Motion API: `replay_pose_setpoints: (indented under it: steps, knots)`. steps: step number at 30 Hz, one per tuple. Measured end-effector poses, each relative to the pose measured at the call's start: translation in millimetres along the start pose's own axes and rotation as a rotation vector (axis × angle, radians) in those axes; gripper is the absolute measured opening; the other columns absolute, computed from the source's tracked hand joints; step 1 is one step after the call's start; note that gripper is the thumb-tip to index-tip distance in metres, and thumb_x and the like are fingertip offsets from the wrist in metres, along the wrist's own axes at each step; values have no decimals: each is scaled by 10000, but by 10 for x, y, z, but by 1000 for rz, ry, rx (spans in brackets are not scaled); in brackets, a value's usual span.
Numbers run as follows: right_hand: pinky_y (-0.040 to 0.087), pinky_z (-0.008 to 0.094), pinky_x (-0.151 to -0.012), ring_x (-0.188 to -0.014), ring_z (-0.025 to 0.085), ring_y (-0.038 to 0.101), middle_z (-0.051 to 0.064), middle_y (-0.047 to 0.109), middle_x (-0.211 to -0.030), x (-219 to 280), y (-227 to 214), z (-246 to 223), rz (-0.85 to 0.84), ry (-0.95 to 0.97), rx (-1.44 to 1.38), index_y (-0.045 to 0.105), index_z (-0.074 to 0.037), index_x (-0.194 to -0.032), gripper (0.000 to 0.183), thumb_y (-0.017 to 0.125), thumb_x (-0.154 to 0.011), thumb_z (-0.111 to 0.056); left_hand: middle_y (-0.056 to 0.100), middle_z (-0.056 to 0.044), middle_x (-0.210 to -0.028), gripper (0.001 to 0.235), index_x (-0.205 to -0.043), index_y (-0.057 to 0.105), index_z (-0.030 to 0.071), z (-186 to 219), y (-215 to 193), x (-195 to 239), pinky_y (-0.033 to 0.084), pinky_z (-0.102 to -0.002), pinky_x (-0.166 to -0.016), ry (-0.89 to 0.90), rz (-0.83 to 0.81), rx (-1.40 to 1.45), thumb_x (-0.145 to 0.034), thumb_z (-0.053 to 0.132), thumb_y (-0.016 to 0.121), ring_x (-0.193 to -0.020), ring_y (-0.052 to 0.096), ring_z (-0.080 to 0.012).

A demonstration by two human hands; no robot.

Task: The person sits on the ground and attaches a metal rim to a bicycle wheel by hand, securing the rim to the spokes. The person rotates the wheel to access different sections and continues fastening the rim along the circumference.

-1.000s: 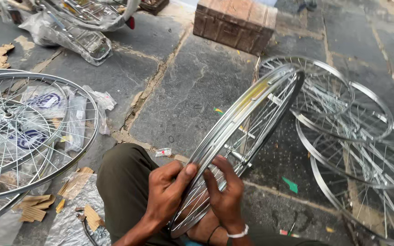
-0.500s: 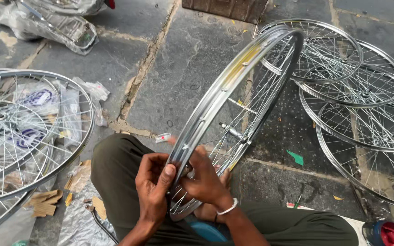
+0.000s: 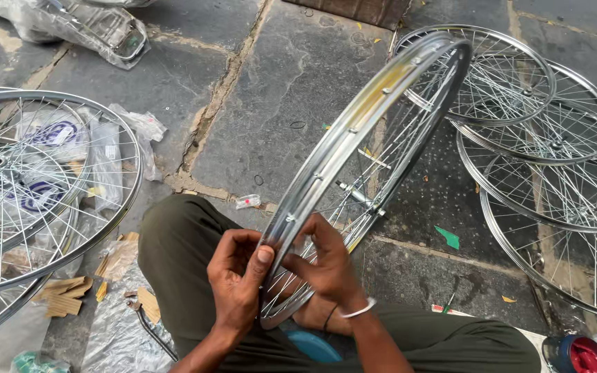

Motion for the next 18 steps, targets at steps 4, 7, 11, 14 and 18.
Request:
replay_pose_setpoints:
  steps: [4,7,11,14,18]
  knots:
    - [367,398,-1193,-1365,276,562,173,646,-1412,45,25,-13,-62,-306,53,625,-41,-1369,585,741,-797,-11,686,-59,-906,350,-1075,637,-13,-12,11,-9,524,-272,-727,5,6,-38,-949,304,715,-813,632,-110]
    - [380,376,-1135,-1240,281,560,184,616,-1278,-31,17,100,-129,-129,-262,670,-14,-1285,514,790,-786,-51,646,-68,-927,392,-1110,616,-5,115,-17,8,518,-282,-732,160,3,-117,-907,305,742,-818,616,-123]
    - [429,354,-1043,-1206,256,562,168,600,-1278,17,-51,47,17,-107,163,622,-14,-1255,522,792,-764,-61,601,-111,-1034,514,-1183,592,-8,323,28,116,518,-306,-784,474,-67,-273,-839,296,821,-889,615,-179]
    - [459,385,-1094,-1286,272,619,184,655,-1363,3,4,-131,-153,-202,-324,671,-7,-1119,351,746,-779,-51,643,-100,-1004,509,-1143,636,0,368,34,78,528,-312,-776,435,-68,-287,-801,299,866,-864,642,-188]
    - [518,431,-1070,-1184,279,654,216,674,-1182,7,20,-103,45,-174,-74,628,27,-1176,358,785,-858,-18,644,-97,-982,504,-1108,656,-4,353,34,66,524,-318,-770,360,-83,-286,-771,309,865,-846,636,-182]
Point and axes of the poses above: each hand's wrist, its own x-axis away from the middle knuckle, its own y-axis out of the palm, z = x × y, the point moved 5 cm from there along -x, towards the middle knuckle
